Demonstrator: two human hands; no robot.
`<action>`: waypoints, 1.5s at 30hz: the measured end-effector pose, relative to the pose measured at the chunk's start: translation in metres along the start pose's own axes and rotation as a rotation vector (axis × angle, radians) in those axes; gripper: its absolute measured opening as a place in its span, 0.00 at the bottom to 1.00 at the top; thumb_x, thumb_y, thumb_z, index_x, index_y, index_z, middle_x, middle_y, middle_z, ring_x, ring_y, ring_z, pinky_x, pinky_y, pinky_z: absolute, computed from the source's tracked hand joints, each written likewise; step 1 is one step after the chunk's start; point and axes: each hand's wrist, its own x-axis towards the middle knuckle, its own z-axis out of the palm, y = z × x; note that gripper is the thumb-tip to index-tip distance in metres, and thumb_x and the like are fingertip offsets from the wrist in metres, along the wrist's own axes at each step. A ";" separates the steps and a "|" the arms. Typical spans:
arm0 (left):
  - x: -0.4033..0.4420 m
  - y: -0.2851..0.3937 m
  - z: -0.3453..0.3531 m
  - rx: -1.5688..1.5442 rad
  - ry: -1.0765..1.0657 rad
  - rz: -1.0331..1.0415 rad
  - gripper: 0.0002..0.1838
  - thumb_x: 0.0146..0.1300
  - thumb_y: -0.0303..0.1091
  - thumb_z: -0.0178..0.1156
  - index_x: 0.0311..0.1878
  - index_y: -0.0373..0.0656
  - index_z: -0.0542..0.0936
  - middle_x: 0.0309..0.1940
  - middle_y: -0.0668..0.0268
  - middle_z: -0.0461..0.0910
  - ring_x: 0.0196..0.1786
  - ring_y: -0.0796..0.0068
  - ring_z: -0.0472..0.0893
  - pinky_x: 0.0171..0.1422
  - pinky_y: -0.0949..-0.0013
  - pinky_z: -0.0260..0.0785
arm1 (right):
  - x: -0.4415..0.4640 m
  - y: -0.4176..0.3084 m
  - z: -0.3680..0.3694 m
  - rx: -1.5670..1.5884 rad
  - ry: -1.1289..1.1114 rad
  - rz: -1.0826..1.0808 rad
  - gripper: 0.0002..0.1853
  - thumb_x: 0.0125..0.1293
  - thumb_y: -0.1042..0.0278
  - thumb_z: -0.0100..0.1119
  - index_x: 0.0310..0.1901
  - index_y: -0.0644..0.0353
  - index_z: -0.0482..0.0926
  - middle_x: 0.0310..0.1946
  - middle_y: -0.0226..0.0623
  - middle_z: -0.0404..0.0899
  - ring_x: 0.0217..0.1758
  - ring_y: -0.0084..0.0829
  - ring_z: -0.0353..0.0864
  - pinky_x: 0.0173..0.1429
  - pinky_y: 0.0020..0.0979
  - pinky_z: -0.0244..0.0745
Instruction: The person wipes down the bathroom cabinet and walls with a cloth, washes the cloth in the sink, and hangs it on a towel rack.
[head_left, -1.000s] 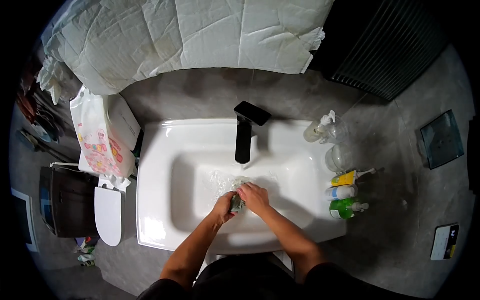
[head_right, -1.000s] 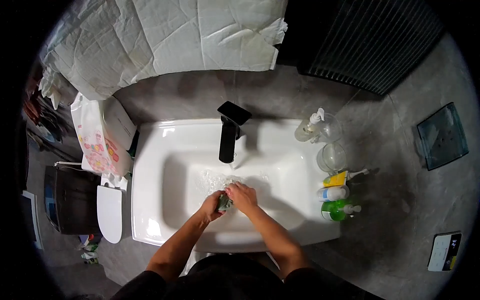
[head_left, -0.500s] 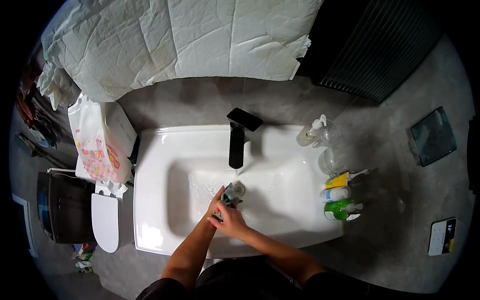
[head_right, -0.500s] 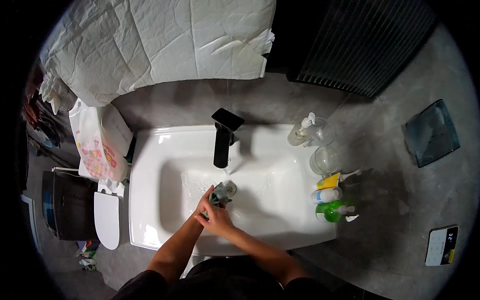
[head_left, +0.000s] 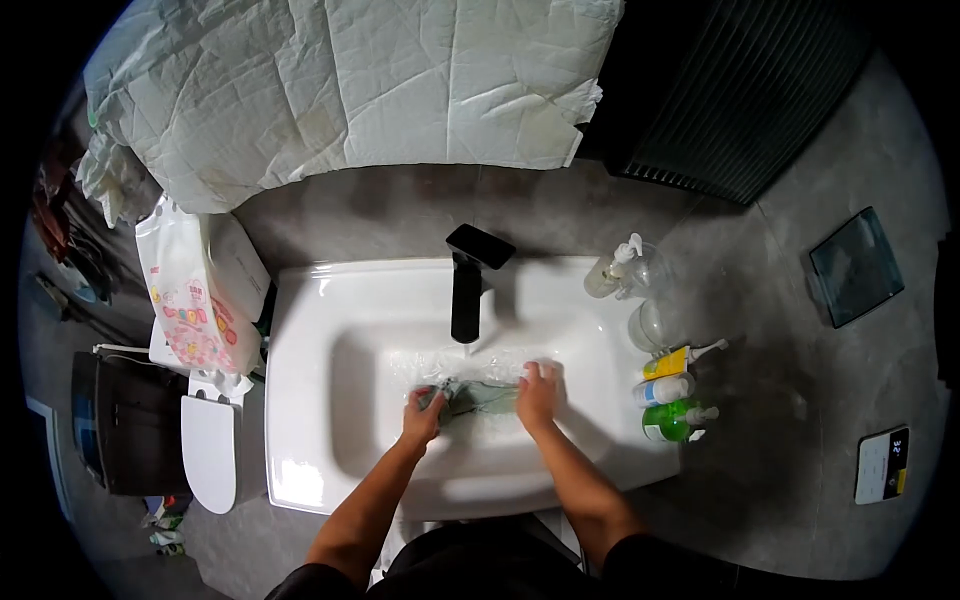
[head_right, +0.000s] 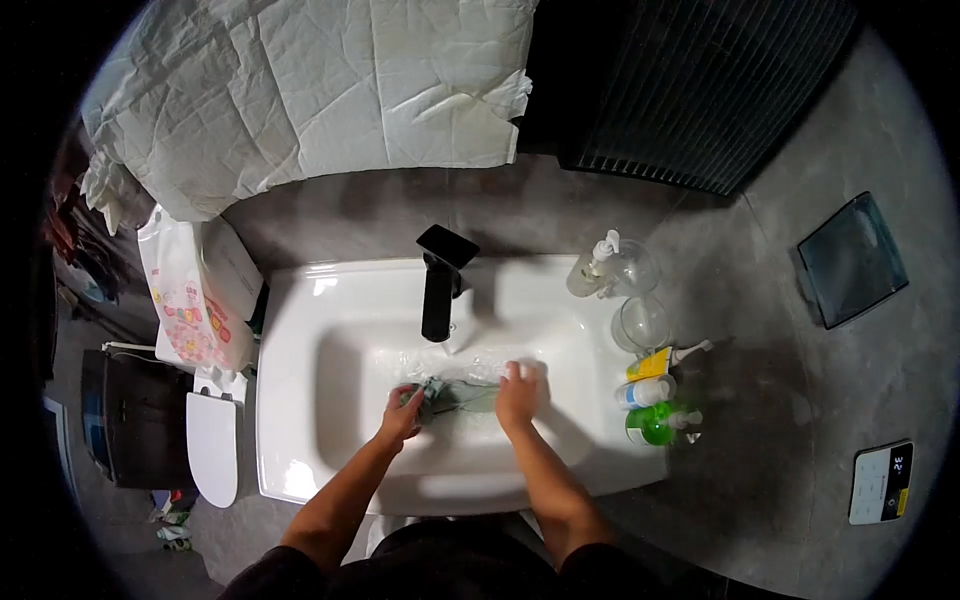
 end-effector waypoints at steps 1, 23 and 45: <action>-0.001 0.001 0.001 -0.051 -0.011 -0.017 0.27 0.68 0.55 0.59 0.61 0.49 0.70 0.45 0.68 0.78 0.43 0.76 0.76 0.47 0.61 0.74 | -0.002 0.000 0.006 -0.113 0.243 -0.080 0.13 0.65 0.64 0.60 0.50 0.53 0.77 0.36 0.42 0.81 0.46 0.47 0.79 0.59 0.50 0.66; 0.024 -0.009 0.019 -0.405 -0.381 -0.111 0.10 0.72 0.47 0.55 0.41 0.52 0.76 0.27 0.75 0.75 0.24 0.82 0.72 0.21 0.73 0.61 | 0.009 -0.045 -0.029 0.117 -0.225 -0.293 0.11 0.64 0.55 0.61 0.35 0.54 0.79 0.40 0.37 0.81 0.47 0.44 0.79 0.44 0.46 0.75; 0.023 -0.017 0.027 -0.677 -0.556 -0.219 0.17 0.73 0.46 0.50 0.53 0.44 0.76 0.44 0.63 0.82 0.43 0.64 0.83 0.53 0.59 0.77 | -0.033 -0.092 -0.032 0.234 -0.391 -0.453 0.09 0.68 0.56 0.57 0.37 0.51 0.75 0.31 0.36 0.83 0.33 0.45 0.83 0.33 0.47 0.75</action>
